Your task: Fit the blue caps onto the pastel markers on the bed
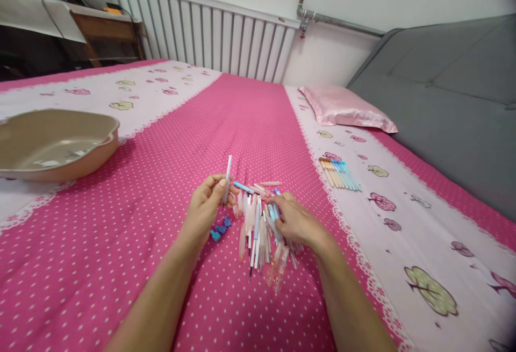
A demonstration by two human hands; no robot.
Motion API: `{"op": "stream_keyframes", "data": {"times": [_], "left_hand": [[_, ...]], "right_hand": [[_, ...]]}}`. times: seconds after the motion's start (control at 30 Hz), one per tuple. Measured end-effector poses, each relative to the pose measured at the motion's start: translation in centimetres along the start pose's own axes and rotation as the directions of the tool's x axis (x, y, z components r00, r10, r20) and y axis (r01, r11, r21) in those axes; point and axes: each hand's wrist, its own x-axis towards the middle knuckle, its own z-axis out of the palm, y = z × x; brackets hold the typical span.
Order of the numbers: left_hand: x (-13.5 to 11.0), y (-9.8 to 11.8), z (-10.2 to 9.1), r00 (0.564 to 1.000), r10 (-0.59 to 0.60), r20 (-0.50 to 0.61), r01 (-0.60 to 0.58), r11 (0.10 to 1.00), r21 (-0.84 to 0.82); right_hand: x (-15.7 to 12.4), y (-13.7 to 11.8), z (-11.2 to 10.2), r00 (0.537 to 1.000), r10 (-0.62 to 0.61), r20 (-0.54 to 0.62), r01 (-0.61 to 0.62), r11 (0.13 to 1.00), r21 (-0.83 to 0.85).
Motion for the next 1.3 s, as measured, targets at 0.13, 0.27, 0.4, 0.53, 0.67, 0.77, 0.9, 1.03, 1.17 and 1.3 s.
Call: {"op": "stream_keyframes", "data": {"times": [0.13,0.27,0.4,0.53,0.67,0.77,0.9,1.03,1.17,1.3], "left_hand": [[0.0,0.0,0.0,1.000,0.006,-0.004,-0.006,1.000,0.015],[0.0,0.0,0.0,1.000,-0.001,-0.012,0.001,1.000,0.021],[-0.1,0.1,0.1,1.000,-0.007,-0.013,0.007,1.000,0.019],[-0.1,0.1,0.1,1.000,-0.002,-0.001,0.002,1.000,0.005],[0.0,0.0,0.0,1.000,0.004,0.002,-0.004,1.000,0.002],[0.0,0.1,0.0,1.000,-0.001,-0.008,0.001,1.000,0.015],[0.0,0.1,0.0,1.000,-0.012,-0.018,0.012,1.000,0.016],[0.0,0.1,0.1,1.000,-0.012,-0.014,0.012,1.000,0.020],[0.0,0.1,0.0,1.000,-0.006,-0.011,0.006,1.000,0.020],[0.0,0.1,0.0,1.000,-0.006,-0.005,0.006,1.000,0.013]], "right_hand": [[-0.2,-0.1,-0.2,1.000,0.005,0.018,-0.005,1.000,-0.016],[-0.2,0.2,-0.2,0.999,0.028,0.021,-0.028,0.999,0.015],[0.1,0.7,0.2,0.998,0.064,0.013,-0.064,0.996,0.064],[0.2,0.6,0.4,0.997,0.071,0.004,-0.071,0.996,0.044],[0.0,0.2,0.3,0.998,0.054,0.012,-0.054,0.998,0.020],[-0.1,0.0,0.0,0.998,0.048,0.043,-0.047,0.999,-0.013],[-0.3,-0.2,-0.3,0.998,0.027,0.064,-0.023,0.998,-0.061],[-0.3,-0.4,-0.4,0.997,0.035,0.067,-0.031,0.998,-0.058],[-0.2,-0.4,-0.3,0.995,0.077,0.056,-0.076,0.997,-0.028],[0.0,0.3,-0.5,0.999,0.038,0.026,-0.040,0.995,0.095]]}}
